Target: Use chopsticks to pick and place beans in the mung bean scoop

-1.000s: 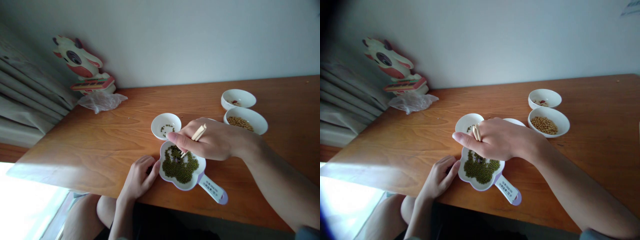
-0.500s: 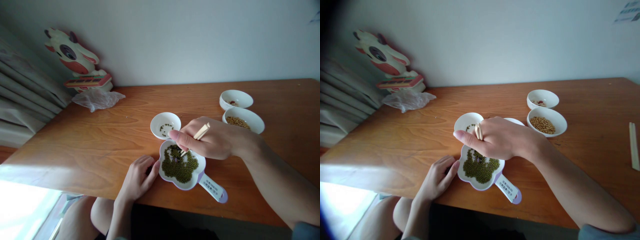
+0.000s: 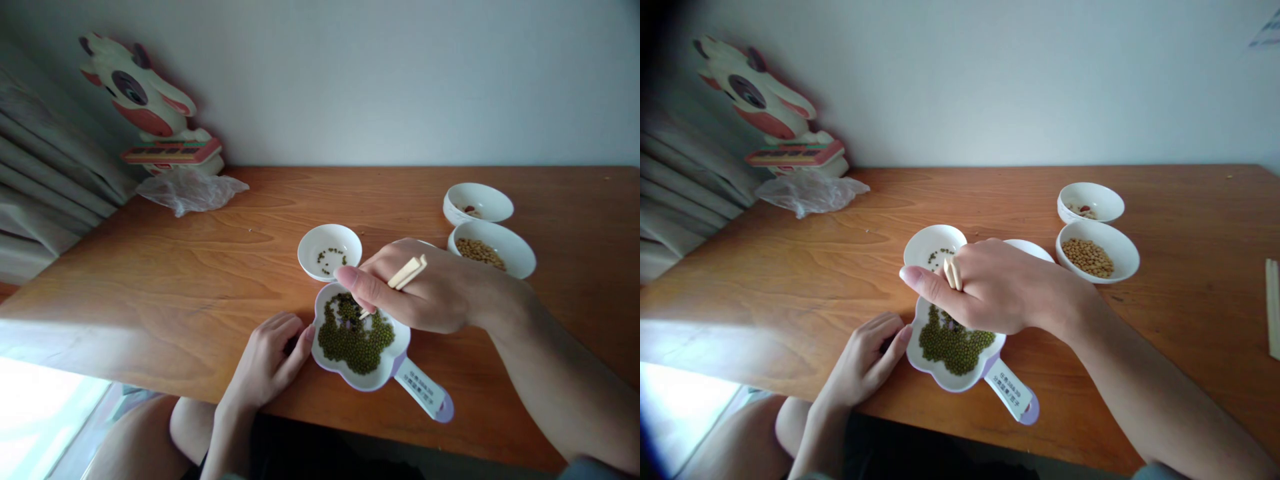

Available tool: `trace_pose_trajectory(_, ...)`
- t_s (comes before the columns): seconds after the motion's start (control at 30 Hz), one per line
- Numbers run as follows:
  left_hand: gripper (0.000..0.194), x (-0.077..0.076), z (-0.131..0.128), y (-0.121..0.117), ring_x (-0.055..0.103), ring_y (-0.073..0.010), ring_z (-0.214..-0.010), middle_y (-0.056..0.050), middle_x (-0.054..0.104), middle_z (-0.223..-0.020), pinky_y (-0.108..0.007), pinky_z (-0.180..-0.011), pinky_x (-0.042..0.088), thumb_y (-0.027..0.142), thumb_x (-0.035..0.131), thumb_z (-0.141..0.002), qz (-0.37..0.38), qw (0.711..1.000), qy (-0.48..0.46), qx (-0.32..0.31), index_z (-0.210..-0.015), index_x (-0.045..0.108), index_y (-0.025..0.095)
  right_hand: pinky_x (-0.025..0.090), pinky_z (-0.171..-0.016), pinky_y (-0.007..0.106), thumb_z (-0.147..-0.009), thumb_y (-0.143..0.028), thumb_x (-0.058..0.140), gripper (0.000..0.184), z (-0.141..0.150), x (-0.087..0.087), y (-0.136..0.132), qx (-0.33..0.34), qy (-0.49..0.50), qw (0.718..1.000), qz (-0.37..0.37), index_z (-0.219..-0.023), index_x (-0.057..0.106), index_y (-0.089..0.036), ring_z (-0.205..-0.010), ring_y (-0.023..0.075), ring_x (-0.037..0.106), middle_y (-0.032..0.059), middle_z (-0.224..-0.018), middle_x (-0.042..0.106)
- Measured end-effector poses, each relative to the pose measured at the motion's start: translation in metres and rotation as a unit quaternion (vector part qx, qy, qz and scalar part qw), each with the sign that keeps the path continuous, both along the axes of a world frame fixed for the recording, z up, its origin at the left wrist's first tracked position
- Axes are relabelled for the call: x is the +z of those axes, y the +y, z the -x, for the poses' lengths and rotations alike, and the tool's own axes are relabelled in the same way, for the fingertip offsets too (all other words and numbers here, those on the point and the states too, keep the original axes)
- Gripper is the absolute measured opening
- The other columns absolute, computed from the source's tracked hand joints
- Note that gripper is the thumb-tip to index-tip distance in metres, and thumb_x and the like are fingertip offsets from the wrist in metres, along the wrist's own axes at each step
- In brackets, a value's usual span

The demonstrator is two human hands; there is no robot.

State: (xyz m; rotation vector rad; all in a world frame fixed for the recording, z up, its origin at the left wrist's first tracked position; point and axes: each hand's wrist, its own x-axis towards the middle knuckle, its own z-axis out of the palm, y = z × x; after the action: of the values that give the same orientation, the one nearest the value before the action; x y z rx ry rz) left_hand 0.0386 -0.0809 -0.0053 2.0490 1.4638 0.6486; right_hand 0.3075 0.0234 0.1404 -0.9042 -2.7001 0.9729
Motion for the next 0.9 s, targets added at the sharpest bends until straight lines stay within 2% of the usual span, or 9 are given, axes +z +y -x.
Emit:
trace_pose_trajectory(0.13,0.041,0.0001,0.0008,-0.0009,0.049,-0.0159,-0.070,0.001,0.052,-0.075,-0.031,-0.069,0.037,0.039,0.048,-0.115,0.003,1.000,0.001,-0.001,-0.078,0.044,0.021,0.027,-0.064,0.034,-0.114,-0.065,0.030,0.073,-0.0001,0.0002,0.0004,0.002,0.011,1.000,0.025,-0.069,0.066,-0.019,-0.056,0.0129,0.050,-0.0014,-0.061,0.066)
trace_pose_trajectory(0.2,0.041,0.0005,0.0010,-0.0011,0.049,-0.0159,-0.070,0.001,0.052,-0.076,-0.031,-0.069,0.037,0.039,0.048,-0.115,0.003,1.000,0.000,-0.001,-0.078,0.044,0.021,0.027,-0.064,0.033,-0.114,-0.064,0.032,0.071,-0.0002,-0.0008,0.0001,0.001,0.010,1.000,0.025,-0.067,0.061,-0.018,-0.056,0.0117,0.048,-0.0022,-0.061,0.064)
trace_pose_trajectory(0.3,0.041,0.0012,0.0001,-0.0005,0.050,-0.0160,-0.070,0.001,0.053,-0.075,-0.031,-0.069,0.037,0.039,0.048,-0.115,-0.004,1.000,-0.002,0.001,-0.078,0.046,0.021,0.025,-0.062,0.033,-0.114,-0.063,0.033,0.070,-0.0005,-0.0028,-0.0001,0.000,0.007,1.000,0.002,-0.062,0.047,-0.018,-0.052,0.0092,0.041,-0.0045,-0.056,0.054)
trace_pose_trajectory(0.37,0.042,0.0017,-0.0008,0.0001,0.050,-0.0162,-0.070,0.000,0.054,-0.075,-0.031,-0.070,0.038,0.039,0.048,-0.115,-0.008,1.000,-0.001,0.000,-0.077,0.046,0.021,0.024,-0.062,0.033,-0.114,-0.063,0.032,0.070,-0.0005,-0.0039,0.0000,0.001,0.004,1.000,-0.011,-0.062,0.043,-0.017,-0.050,0.0085,0.038,-0.0052,-0.053,0.049)
trace_pose_trajectory(0.67,0.041,0.0008,-0.0012,-0.0004,0.051,-0.0162,-0.071,0.000,0.055,-0.076,-0.032,-0.071,0.038,0.040,0.048,-0.114,-0.004,1.000,-0.001,0.004,-0.078,0.048,0.021,0.028,-0.062,0.035,-0.112,-0.071,0.025,0.078,-0.0001,-0.0060,-0.0013,-0.023,-0.021,0.999,0.007,-0.074,0.071,-0.020,-0.058,0.0123,0.057,-0.0013,-0.066,0.070)
trace_pose_trajectory(0.9,0.042,0.0033,-0.0025,0.0005,0.052,-0.0167,-0.072,0.000,0.055,-0.076,-0.032,-0.072,0.039,0.041,0.047,-0.115,-0.009,1.000,-0.003,-0.001,-0.077,0.049,0.021,0.030,-0.060,0.034,-0.109,-0.075,0.029,0.078,-0.0060,-0.0087,0.0010,-0.042,-0.041,0.998,0.018,-0.074,0.071,-0.020,-0.057,0.0131,0.057,-0.0007,-0.065,0.070)
